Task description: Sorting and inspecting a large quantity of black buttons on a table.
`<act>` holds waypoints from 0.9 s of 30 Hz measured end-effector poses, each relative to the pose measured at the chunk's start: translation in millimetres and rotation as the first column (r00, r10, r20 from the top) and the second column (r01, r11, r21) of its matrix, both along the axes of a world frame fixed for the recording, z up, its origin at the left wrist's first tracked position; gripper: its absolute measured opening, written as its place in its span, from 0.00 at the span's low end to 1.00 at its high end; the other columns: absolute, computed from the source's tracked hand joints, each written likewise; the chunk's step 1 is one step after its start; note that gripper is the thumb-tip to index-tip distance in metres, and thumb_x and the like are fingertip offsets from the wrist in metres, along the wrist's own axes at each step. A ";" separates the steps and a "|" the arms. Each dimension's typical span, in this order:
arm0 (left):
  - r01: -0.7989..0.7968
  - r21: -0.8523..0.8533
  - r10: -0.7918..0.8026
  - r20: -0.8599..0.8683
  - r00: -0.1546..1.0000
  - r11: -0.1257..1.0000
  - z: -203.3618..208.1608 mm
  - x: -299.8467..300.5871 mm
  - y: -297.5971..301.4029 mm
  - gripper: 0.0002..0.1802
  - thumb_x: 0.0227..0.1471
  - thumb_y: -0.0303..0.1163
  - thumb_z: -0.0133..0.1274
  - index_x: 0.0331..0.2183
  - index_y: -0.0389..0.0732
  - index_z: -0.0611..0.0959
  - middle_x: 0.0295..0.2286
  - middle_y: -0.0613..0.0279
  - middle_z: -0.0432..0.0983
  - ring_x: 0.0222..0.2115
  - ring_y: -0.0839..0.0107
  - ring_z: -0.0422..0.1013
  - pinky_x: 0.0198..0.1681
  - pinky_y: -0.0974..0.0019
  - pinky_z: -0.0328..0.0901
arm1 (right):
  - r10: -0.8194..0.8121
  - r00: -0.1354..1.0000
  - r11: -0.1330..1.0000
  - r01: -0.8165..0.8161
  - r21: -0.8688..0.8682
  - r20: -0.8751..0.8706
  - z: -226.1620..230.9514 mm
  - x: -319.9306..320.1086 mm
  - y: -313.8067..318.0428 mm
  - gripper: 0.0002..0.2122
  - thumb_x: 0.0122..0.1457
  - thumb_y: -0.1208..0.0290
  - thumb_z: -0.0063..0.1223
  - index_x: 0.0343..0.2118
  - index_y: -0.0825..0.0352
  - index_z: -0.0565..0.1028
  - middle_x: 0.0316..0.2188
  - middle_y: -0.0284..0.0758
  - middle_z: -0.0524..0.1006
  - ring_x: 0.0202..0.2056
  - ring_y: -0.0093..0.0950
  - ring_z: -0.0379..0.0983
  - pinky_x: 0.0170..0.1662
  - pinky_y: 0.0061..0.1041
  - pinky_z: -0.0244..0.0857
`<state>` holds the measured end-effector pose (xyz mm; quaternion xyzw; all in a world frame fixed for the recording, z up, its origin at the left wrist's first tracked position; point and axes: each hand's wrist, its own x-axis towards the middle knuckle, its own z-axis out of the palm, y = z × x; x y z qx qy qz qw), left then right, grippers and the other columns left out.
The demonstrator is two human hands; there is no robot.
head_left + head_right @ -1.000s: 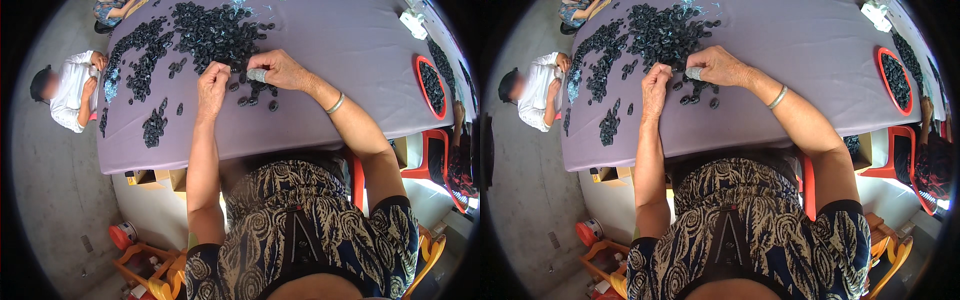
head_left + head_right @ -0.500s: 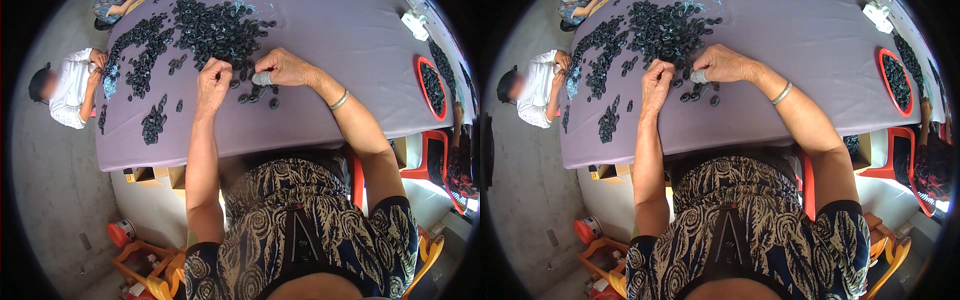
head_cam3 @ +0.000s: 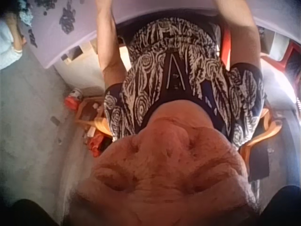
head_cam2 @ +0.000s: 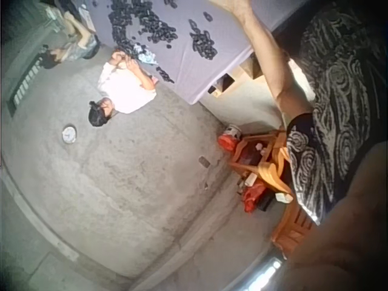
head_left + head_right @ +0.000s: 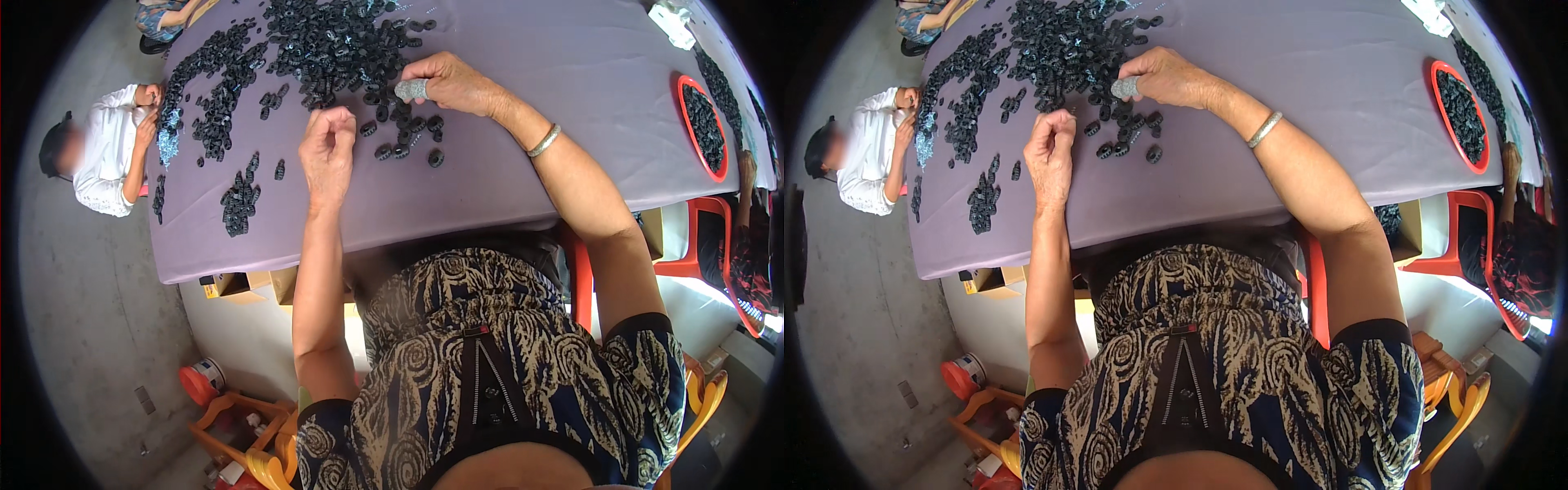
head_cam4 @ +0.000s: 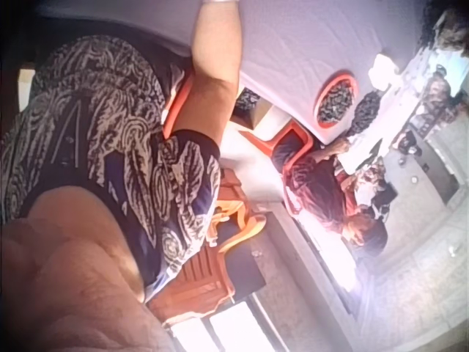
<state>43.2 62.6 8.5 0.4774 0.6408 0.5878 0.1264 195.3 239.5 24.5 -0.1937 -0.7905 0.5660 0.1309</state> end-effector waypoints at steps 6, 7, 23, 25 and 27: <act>0.097 -0.124 -0.118 -0.180 0.977 0.988 7.8 18.0 -22.6 0.09 0.45 0.20 0.57 0.34 0.35 0.80 0.29 0.65 0.68 0.29 0.74 0.66 0.34 0.72 0.64 | 0.011 1.000 1.000 -0.011 0.020 -0.010 -4.0 -0.7 2.1 0.09 0.57 0.66 0.52 0.33 0.64 0.80 0.23 0.27 0.76 0.29 0.17 0.70 0.35 0.21 0.64; 0.095 -0.136 -0.130 -0.275 0.953 0.986 7.9 18.1 -22.7 0.11 0.44 0.21 0.58 0.34 0.36 0.80 0.30 0.64 0.69 0.30 0.72 0.67 0.34 0.71 0.65 | 0.012 1.000 1.000 -0.011 0.014 -0.013 -4.6 -1.3 2.0 0.09 0.57 0.66 0.52 0.33 0.64 0.80 0.23 0.27 0.76 0.29 0.17 0.70 0.35 0.21 0.64; 0.063 -0.232 -0.146 -0.359 0.922 0.971 3.1 17.5 -24.9 0.14 0.43 0.21 0.60 0.36 0.37 0.79 0.28 0.60 0.69 0.25 0.68 0.69 0.28 0.67 0.66 | 0.030 0.999 0.994 -0.027 0.105 -0.030 -2.4 -0.6 -1.8 0.05 0.58 0.70 0.53 0.30 0.64 0.78 0.19 0.20 0.69 0.23 0.10 0.60 0.26 0.14 0.55; 0.040 -0.207 -0.118 -0.381 0.917 0.977 4.7 20.9 -24.5 0.14 0.44 0.21 0.61 0.36 0.36 0.79 0.27 0.60 0.69 0.25 0.68 0.69 0.28 0.67 0.65 | 0.096 0.988 0.993 -0.086 0.086 -0.118 -4.5 -0.6 -1.7 0.03 0.56 0.73 0.55 0.29 0.65 0.77 0.20 0.20 0.70 0.25 0.10 0.62 0.29 0.14 0.59; 0.014 -0.181 -0.087 -0.399 0.913 0.983 3.6 20.3 -24.6 0.14 0.44 0.22 0.61 0.36 0.35 0.79 0.27 0.60 0.69 0.24 0.68 0.68 0.27 0.67 0.65 | 0.137 0.985 0.990 -0.132 0.048 -0.103 -1.6 2.3 -1.0 0.02 0.56 0.74 0.56 0.29 0.65 0.77 0.21 0.20 0.70 0.26 0.10 0.63 0.31 0.14 0.60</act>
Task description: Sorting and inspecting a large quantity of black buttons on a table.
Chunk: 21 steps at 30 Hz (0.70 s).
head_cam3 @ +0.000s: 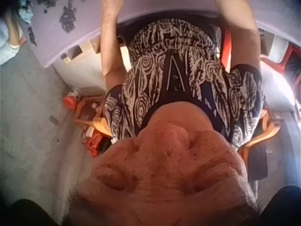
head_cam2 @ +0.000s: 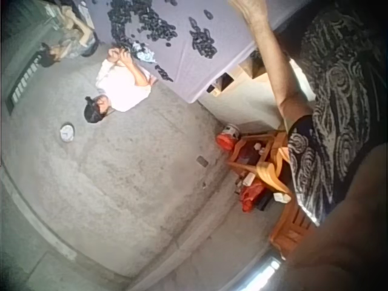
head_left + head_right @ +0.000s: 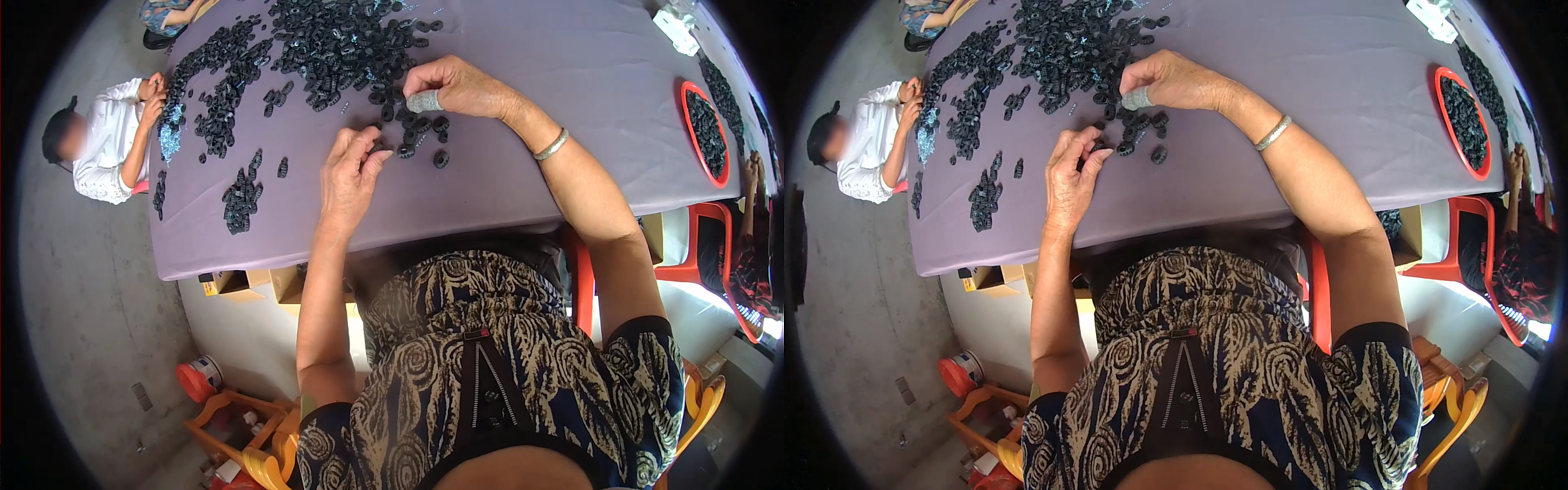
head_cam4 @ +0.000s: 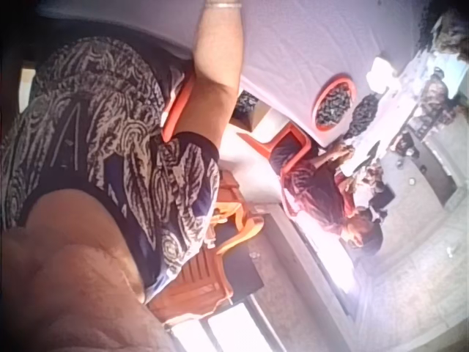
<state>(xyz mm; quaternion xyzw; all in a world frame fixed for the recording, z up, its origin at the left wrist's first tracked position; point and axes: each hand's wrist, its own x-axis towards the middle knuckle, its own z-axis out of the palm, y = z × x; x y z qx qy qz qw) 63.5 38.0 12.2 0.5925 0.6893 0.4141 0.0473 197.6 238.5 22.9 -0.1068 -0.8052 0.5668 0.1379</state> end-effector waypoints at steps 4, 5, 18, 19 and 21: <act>0.023 0.054 -0.028 0.096 0.995 0.998 -0.9 -5.4 -1.6 0.11 0.46 0.23 0.61 0.35 0.33 0.80 0.28 0.62 0.69 0.25 0.73 0.67 0.28 0.71 0.64 | 0.087 0.996 0.996 -0.088 -0.030 -0.011 0.7 2.3 1.2 0.02 0.54 0.76 0.57 0.28 0.66 0.76 0.22 0.21 0.71 0.27 0.12 0.64 0.32 0.15 0.61; 0.019 0.082 -0.034 0.177 0.984 0.996 -0.3 -5.8 -2.4 0.10 0.47 0.23 0.61 0.35 0.33 0.81 0.29 0.63 0.70 0.26 0.75 0.67 0.29 0.73 0.64 | 0.090 0.996 0.996 -0.090 -0.028 -0.010 2.2 2.8 1.6 0.02 0.54 0.76 0.57 0.28 0.66 0.76 0.22 0.21 0.71 0.27 0.12 0.64 0.32 0.15 0.61; -0.030 0.120 -0.060 0.678 0.733 0.992 -9.8 -3.0 -1.4 0.10 0.53 0.21 0.55 0.39 0.32 0.79 0.31 0.70 0.69 0.30 0.82 0.64 0.37 0.78 0.62 | 0.205 0.975 0.859 -0.219 0.463 0.082 22.7 7.8 -21.9 0.05 0.42 0.82 0.54 0.20 0.69 0.69 0.18 0.32 0.65 0.23 0.35 0.64 0.28 0.34 0.58; -0.031 0.122 -0.061 0.676 0.734 0.992 -9.5 -2.3 -1.0 0.10 0.53 0.21 0.55 0.39 0.32 0.79 0.31 0.70 0.69 0.30 0.82 0.64 0.37 0.78 0.62 | 0.206 0.975 0.857 -0.219 0.466 0.080 22.1 8.0 -23.4 0.05 0.42 0.82 0.54 0.20 0.69 0.69 0.18 0.32 0.65 0.23 0.35 0.64 0.28 0.34 0.58; -0.025 0.113 -0.060 0.686 0.725 0.993 -9.1 -1.4 -0.3 0.10 0.53 0.21 0.55 0.39 0.31 0.79 0.30 0.70 0.68 0.30 0.83 0.64 0.36 0.79 0.61 | 0.192 0.978 0.817 -0.206 0.538 0.083 19.7 8.0 -25.4 0.04 0.41 0.82 0.53 0.20 0.68 0.70 0.20 0.33 0.67 0.25 0.35 0.67 0.29 0.35 0.59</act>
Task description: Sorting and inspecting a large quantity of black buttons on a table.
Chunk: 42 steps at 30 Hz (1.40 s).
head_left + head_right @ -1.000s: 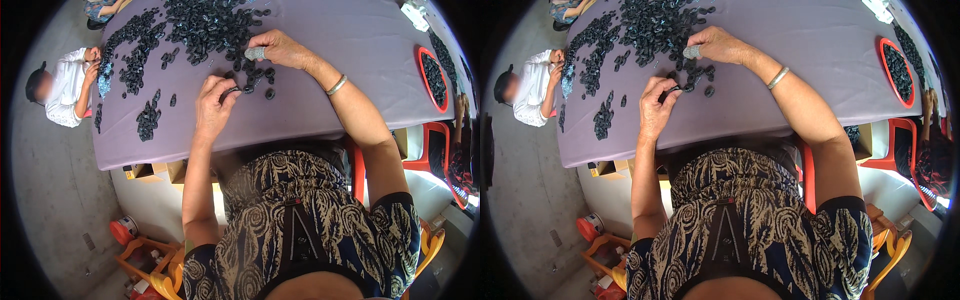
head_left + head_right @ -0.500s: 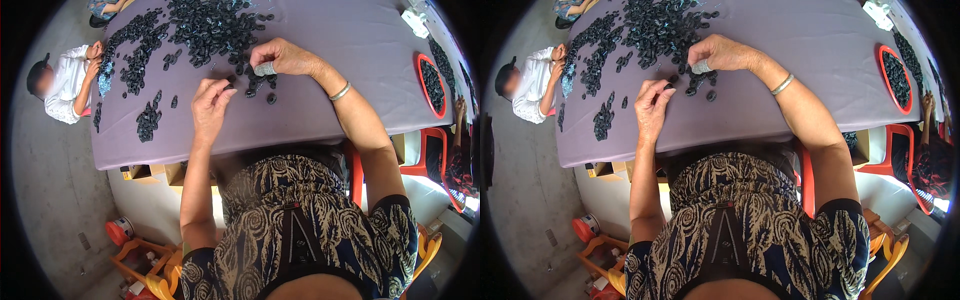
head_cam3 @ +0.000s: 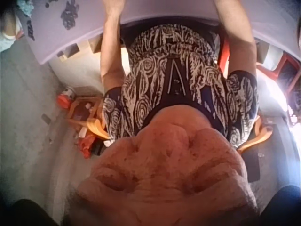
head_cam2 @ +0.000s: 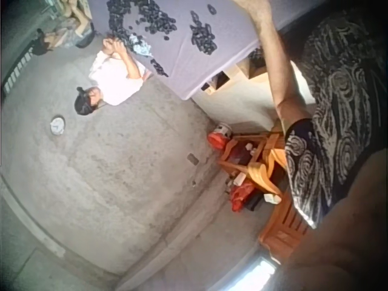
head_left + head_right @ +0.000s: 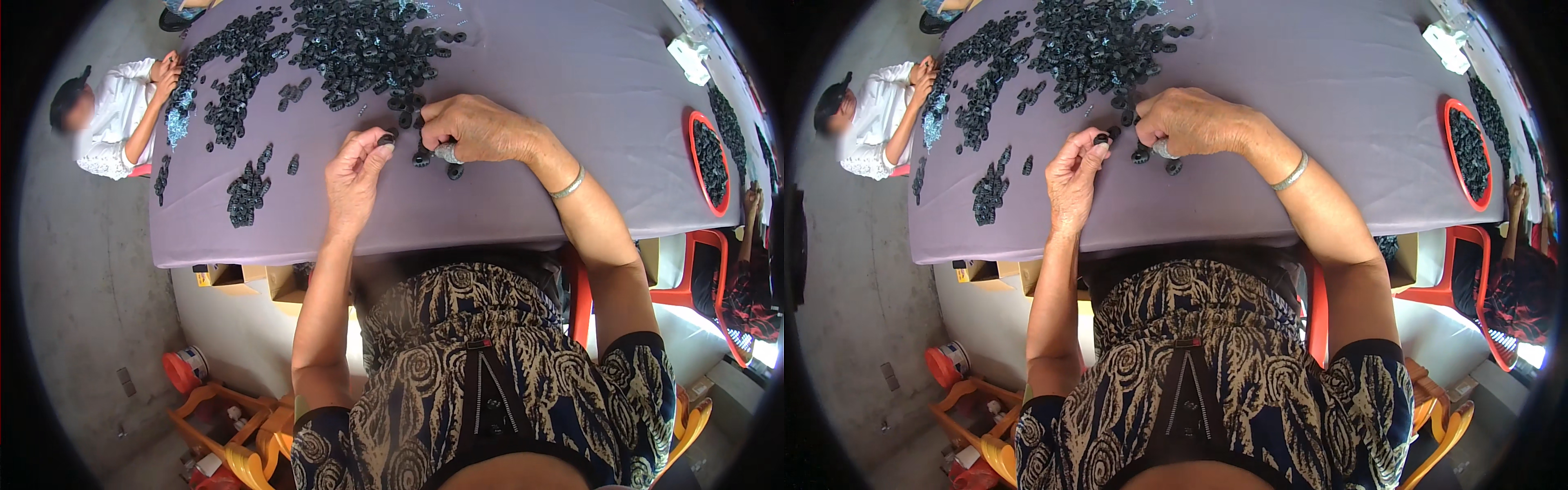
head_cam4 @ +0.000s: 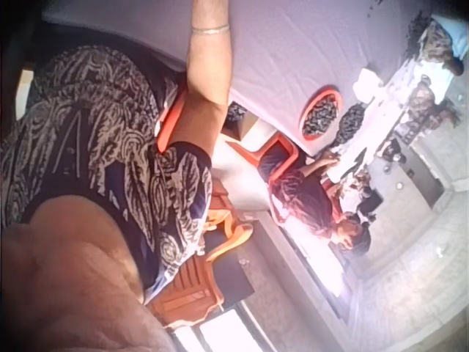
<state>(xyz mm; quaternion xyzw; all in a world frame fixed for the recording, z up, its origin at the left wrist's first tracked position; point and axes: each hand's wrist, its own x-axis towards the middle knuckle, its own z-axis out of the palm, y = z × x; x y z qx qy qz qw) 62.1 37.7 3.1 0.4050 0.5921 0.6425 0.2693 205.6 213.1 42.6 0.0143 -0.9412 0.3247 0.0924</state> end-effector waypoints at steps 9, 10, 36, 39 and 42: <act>0.027 0.035 -0.027 -0.003 1.000 0.999 -5.6 3.1 0.2 0.11 0.54 0.22 0.54 0.41 0.33 0.79 0.29 0.70 0.70 0.30 0.82 0.66 0.37 0.76 0.65 | -0.098 0.995 0.992 0.098 -0.076 -0.003 8.0 0.5 3.0 0.03 0.41 0.81 0.54 0.20 0.69 0.71 0.20 0.32 0.69 0.24 0.32 0.69 0.28 0.32 0.62; 0.024 0.040 -0.024 -0.002 1.000 0.999 -5.8 2.9 0.4 0.11 0.54 0.22 0.54 0.41 0.33 0.79 0.29 0.70 0.70 0.30 0.82 0.66 0.37 0.76 0.65 | -0.143 0.989 0.975 0.135 -0.177 -0.039 9.1 0.6 4.1 0.03 0.42 0.81 0.55 0.21 0.69 0.72 0.19 0.32 0.70 0.23 0.30 0.70 0.27 0.30 0.63; 0.034 0.013 -0.032 -0.124 0.992 0.999 -4.2 6.7 3.3 0.11 0.51 0.21 0.56 0.39 0.32 0.80 0.27 0.70 0.67 0.28 0.82 0.62 0.33 0.78 0.60 | -0.185 0.914 0.975 0.125 -0.182 -0.362 -1.1 -13.8 -25.7 0.06 0.48 0.81 0.56 0.31 0.67 0.75 0.24 0.36 0.72 0.29 0.35 0.71 0.32 0.32 0.66; 0.032 0.006 -0.032 -0.071 0.997 0.999 -4.8 6.1 3.1 0.11 0.52 0.20 0.55 0.39 0.32 0.79 0.28 0.70 0.67 0.28 0.82 0.62 0.33 0.78 0.60 | -0.167 0.923 0.980 0.117 -0.160 -0.346 0.2 -12.3 -28.0 0.08 0.48 0.82 0.55 0.32 0.67 0.75 0.25 0.35 0.71 0.30 0.36 0.71 0.33 0.32 0.67; 0.028 -0.001 -0.028 -0.007 1.000 1.000 -2.4 5.9 3.0 0.10 0.53 0.20 0.54 0.40 0.32 0.79 0.28 0.70 0.67 0.28 0.82 0.63 0.33 0.78 0.60 | -0.135 0.910 0.991 0.126 -0.048 -0.392 -3.3 -12.5 -33.9 0.12 0.45 0.84 0.54 0.35 0.67 0.74 0.28 0.35 0.71 0.33 0.36 0.72 0.37 0.32 0.69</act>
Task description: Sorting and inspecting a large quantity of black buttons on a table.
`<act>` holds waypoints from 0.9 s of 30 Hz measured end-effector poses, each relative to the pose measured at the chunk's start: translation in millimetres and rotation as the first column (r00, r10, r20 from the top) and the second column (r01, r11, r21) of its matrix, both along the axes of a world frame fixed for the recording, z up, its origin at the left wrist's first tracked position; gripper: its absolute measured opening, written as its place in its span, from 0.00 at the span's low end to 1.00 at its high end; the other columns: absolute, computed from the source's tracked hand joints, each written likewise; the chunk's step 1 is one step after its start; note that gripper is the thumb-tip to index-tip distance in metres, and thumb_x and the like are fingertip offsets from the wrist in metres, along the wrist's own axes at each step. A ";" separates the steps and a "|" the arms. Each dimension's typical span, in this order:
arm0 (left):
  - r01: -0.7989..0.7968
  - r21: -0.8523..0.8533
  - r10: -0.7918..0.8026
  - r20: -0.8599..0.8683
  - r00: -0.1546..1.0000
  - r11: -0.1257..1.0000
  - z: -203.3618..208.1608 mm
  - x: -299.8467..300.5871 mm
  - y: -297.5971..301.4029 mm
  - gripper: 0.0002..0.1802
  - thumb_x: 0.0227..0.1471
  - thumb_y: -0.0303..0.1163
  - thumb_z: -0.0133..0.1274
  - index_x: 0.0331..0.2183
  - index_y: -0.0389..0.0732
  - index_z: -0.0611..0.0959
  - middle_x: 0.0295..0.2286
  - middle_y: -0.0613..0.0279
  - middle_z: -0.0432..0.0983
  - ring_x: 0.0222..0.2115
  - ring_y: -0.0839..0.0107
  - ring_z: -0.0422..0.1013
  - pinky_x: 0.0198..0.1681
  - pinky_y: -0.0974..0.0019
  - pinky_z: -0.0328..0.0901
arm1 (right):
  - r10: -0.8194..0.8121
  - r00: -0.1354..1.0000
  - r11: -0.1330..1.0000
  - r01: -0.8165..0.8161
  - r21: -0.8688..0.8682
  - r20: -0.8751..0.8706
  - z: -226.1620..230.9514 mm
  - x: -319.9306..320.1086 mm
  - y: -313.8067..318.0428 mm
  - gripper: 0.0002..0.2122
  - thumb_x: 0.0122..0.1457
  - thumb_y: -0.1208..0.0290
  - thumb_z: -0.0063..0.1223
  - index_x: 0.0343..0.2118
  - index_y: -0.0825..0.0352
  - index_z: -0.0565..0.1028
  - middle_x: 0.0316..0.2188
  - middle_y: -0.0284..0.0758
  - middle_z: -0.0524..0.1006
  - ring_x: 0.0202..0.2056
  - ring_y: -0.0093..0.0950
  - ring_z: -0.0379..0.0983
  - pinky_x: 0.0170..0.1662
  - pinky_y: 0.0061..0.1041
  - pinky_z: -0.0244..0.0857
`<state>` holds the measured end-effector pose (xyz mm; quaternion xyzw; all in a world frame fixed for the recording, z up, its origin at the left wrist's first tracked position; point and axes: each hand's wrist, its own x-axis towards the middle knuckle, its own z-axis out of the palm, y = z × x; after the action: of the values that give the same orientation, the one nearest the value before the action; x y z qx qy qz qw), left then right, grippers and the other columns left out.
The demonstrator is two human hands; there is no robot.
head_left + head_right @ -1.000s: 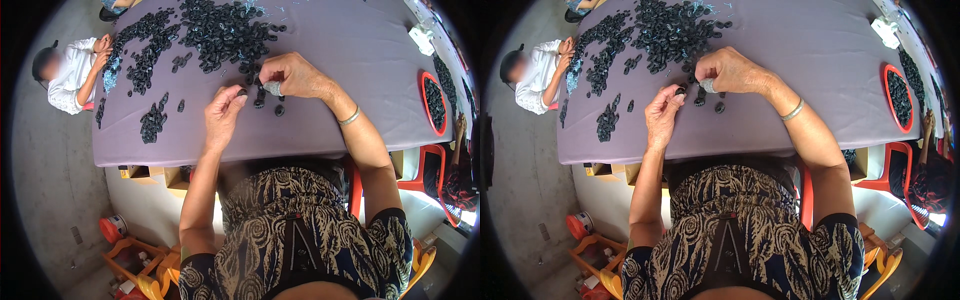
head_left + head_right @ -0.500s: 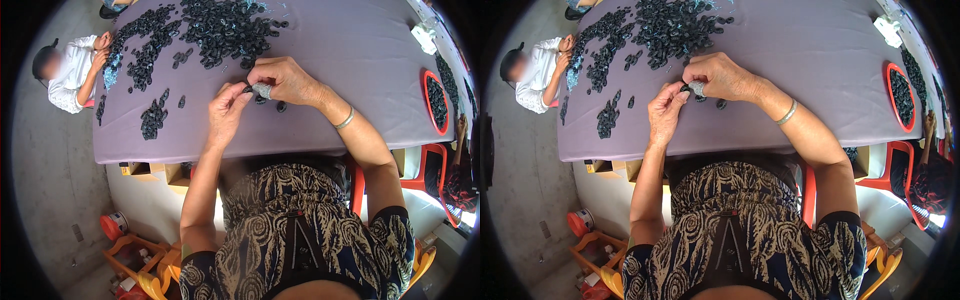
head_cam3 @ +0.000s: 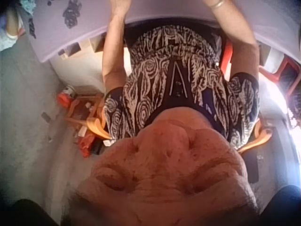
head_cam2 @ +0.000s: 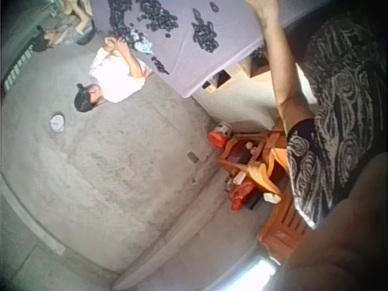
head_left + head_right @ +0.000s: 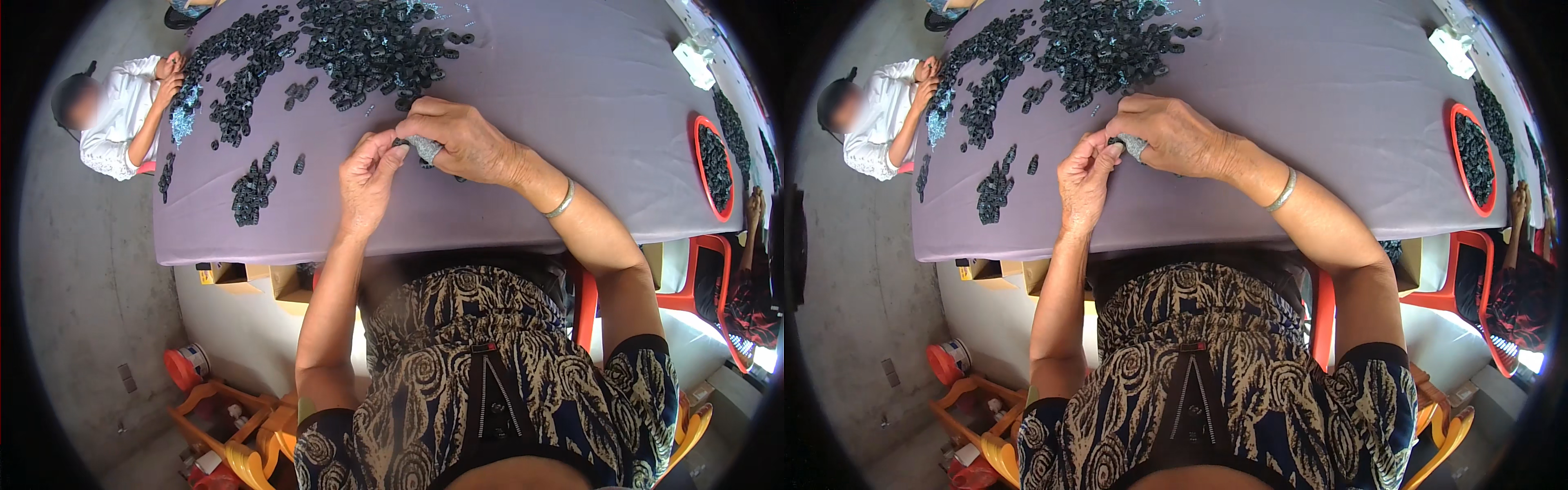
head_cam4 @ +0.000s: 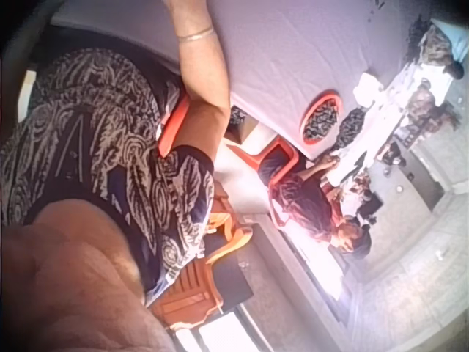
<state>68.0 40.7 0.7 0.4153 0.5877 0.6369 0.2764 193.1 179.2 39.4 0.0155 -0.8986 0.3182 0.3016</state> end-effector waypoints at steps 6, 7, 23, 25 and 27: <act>-0.015 0.008 0.014 0.057 0.998 1.000 -1.0 -1.3 -0.3 0.10 0.53 0.21 0.54 0.40 0.30 0.79 0.30 0.70 0.68 0.28 0.82 0.64 0.34 0.78 0.62 | -0.091 0.988 0.993 0.099 0.062 -0.122 0.9 -2.1 -1.6 0.17 0.43 0.87 0.52 0.39 0.67 0.73 0.30 0.37 0.73 0.34 0.38 0.71 0.36 0.30 0.69; -0.037 -0.015 0.038 0.039 0.999 0.999 -1.6 -0.9 -0.4 0.10 0.53 0.21 0.54 0.40 0.30 0.79 0.30 0.70 0.68 0.28 0.82 0.64 0.34 0.78 0.62 | -0.122 0.983 0.991 0.129 0.045 -0.136 1.0 -1.8 3.3 0.17 0.45 0.86 0.53 0.40 0.66 0.73 0.31 0.38 0.73 0.33 0.39 0.72 0.36 0.29 0.69; -0.051 -0.046 0.054 0.061 0.997 0.998 -0.4 -1.1 1.7 0.10 0.54 0.22 0.55 0.39 0.33 0.79 0.29 0.70 0.69 0.27 0.82 0.64 0.32 0.78 0.62 | 0.048 0.919 0.998 -0.024 -0.066 0.390 10.7 45.1 36.6 0.06 0.48 0.81 0.56 0.31 0.67 0.77 0.24 0.33 0.72 0.29 0.33 0.71 0.33 0.31 0.64; -0.046 -0.041 0.049 0.065 0.997 0.998 1.0 0.2 2.0 0.10 0.53 0.22 0.55 0.39 0.32 0.79 0.28 0.70 0.68 0.27 0.82 0.64 0.32 0.78 0.62 | 0.044 0.924 0.999 -0.040 -0.018 0.379 8.6 45.0 32.3 0.07 0.47 0.81 0.56 0.30 0.67 0.76 0.26 0.33 0.72 0.32 0.35 0.71 0.36 0.32 0.65; -0.043 -0.034 0.045 0.069 0.997 0.999 1.4 1.7 2.9 0.10 0.53 0.22 0.55 0.39 0.32 0.79 0.28 0.71 0.68 0.28 0.82 0.64 0.32 0.78 0.62 | 0.002 0.934 0.977 -0.078 0.198 0.357 5.7 45.6 30.5 0.11 0.43 0.83 0.55 0.32 0.68 0.75 0.27 0.34 0.70 0.34 0.36 0.69 0.36 0.33 0.66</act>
<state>69.7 43.6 2.2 0.3752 0.5970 0.6473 0.2896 238.7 209.7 45.1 0.0078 -0.9662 0.2254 0.1246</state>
